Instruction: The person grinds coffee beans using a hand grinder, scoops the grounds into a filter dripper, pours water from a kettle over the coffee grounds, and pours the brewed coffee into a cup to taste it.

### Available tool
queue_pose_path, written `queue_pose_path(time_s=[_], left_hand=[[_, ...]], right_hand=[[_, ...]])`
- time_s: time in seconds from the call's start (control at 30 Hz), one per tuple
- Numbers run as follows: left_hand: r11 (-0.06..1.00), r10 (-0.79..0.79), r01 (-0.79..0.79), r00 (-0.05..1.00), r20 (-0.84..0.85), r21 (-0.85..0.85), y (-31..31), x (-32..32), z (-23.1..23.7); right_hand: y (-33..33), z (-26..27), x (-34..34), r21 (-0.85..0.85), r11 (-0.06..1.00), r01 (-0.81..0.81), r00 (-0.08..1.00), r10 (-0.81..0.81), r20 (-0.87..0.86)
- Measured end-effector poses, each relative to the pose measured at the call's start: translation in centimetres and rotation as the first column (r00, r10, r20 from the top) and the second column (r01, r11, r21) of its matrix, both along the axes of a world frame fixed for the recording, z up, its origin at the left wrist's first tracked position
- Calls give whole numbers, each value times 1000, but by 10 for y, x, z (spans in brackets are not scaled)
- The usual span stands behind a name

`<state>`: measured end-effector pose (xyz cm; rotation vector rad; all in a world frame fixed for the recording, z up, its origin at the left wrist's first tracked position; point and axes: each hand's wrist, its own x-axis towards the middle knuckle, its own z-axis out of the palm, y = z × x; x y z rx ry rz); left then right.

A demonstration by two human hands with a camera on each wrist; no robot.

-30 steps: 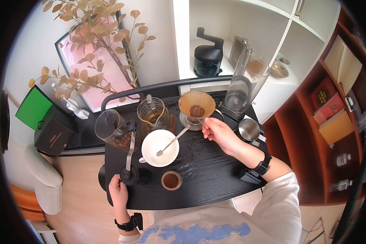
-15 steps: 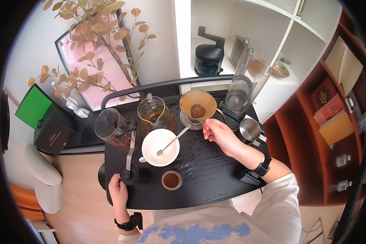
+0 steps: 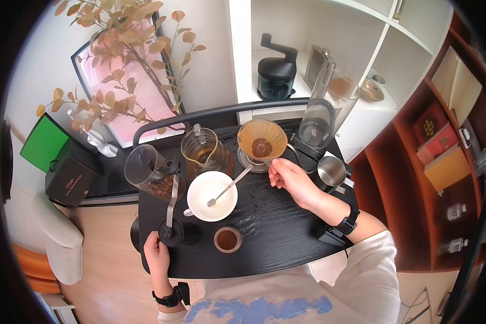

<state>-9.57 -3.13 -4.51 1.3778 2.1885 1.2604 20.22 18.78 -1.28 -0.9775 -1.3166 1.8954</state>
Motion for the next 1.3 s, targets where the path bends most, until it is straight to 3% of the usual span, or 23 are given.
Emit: queue_pose_path(time_s=[1.17,1.3], left_hand=[[1000,1,-2,1000,-19,-5,0,-1,-3],[1000,8,-8,1000,-2,-20,-1,-2,-5]], right_hand=[[2,3,-5,2,1000,15,1000,-16,25],[3,-1,-5,65,998,16,999,-18,33]])
